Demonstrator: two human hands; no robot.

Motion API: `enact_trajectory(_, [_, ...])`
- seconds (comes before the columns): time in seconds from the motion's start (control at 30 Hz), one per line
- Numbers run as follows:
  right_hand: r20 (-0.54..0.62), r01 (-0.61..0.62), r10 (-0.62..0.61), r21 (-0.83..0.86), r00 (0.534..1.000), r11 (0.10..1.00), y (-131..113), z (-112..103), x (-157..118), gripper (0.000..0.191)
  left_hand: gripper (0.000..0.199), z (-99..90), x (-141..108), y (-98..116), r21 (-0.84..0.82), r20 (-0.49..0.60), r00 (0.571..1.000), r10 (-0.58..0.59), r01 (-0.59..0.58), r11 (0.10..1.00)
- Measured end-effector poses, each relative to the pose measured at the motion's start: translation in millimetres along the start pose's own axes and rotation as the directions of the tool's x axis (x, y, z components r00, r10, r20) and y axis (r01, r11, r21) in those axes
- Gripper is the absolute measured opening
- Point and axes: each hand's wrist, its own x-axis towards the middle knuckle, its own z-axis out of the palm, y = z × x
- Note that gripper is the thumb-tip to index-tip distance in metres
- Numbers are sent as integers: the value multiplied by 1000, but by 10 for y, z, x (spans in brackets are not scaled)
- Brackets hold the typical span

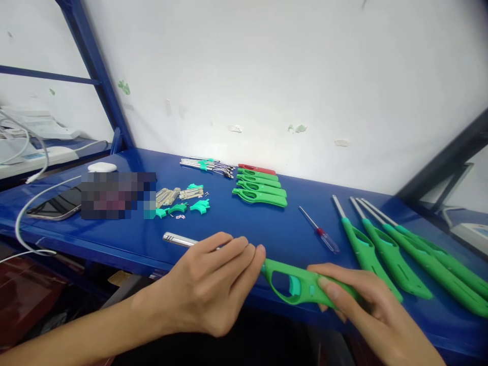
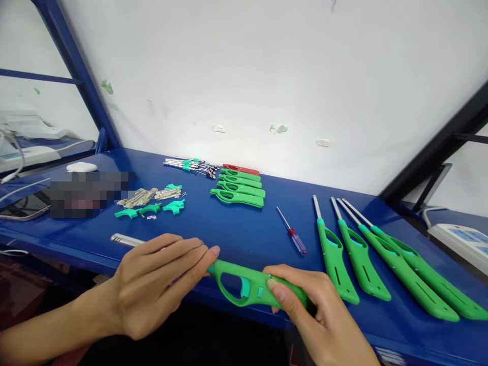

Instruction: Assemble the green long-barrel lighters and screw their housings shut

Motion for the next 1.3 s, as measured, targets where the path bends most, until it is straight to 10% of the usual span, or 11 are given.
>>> enact_trajectory(0.53, [27, 331, -331, 1, 943, 944, -55, 5, 224, 25, 22, -36, -180, -159, -57, 151, 957, -249, 260, 964])
enact_trajectory(1.03, [105, 562, -553, -220, 827, 798, 100, 153, 291, 32, 25, 56, -191, -53, -212, 478, 812, -334, 476, 854])
enact_trajectory(1.3, [-215, 459, -540, -331, 814, 824, 171, 119, 335, 27, 33, -144, -301, -504, 46, 379, 793, -476, 498, 866])
